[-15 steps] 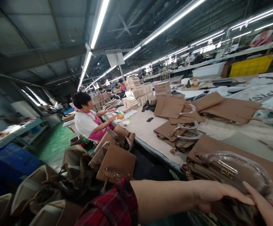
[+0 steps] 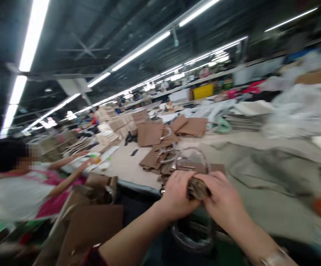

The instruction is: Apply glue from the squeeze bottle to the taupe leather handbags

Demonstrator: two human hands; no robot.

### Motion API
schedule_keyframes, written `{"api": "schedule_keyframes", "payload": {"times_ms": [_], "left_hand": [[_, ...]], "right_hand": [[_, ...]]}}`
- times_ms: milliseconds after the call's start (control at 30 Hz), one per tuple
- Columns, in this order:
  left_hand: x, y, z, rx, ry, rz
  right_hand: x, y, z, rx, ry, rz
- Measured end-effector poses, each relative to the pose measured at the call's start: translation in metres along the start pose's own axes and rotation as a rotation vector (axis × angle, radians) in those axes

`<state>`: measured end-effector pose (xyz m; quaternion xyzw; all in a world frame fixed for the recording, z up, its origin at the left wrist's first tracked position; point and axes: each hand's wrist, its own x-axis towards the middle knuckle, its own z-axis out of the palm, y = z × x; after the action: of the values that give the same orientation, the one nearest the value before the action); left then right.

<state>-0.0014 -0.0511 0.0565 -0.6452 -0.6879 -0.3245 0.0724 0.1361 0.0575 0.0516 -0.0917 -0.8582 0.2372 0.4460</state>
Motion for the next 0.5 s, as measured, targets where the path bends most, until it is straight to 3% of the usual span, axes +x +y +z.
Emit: {"api": "schedule_keyframes", "payload": {"times_ms": [67, 133, 300, 400, 500], "left_hand": [[0.012, 0.002, -0.009, -0.062, 0.013, -0.121], [0.027, -0.005, -0.02, -0.161, -0.061, -0.237], [0.056, -0.017, -0.029, -0.174, -0.252, -0.215], [0.061, -0.015, -0.031, -0.177, -0.286, -0.198], [0.07, -0.017, -0.041, -0.244, -0.334, -0.267]], "right_hand": [[0.007, -0.011, -0.002, -0.038, -0.038, 0.103], [0.019, -0.017, 0.001, -0.088, -0.054, 0.202], [0.039, -0.023, 0.003, -0.201, -0.161, 0.257], [0.033, -0.028, -0.019, -0.213, -0.127, 0.181], [0.011, -0.024, -0.062, -0.125, 0.008, 0.059]]}}
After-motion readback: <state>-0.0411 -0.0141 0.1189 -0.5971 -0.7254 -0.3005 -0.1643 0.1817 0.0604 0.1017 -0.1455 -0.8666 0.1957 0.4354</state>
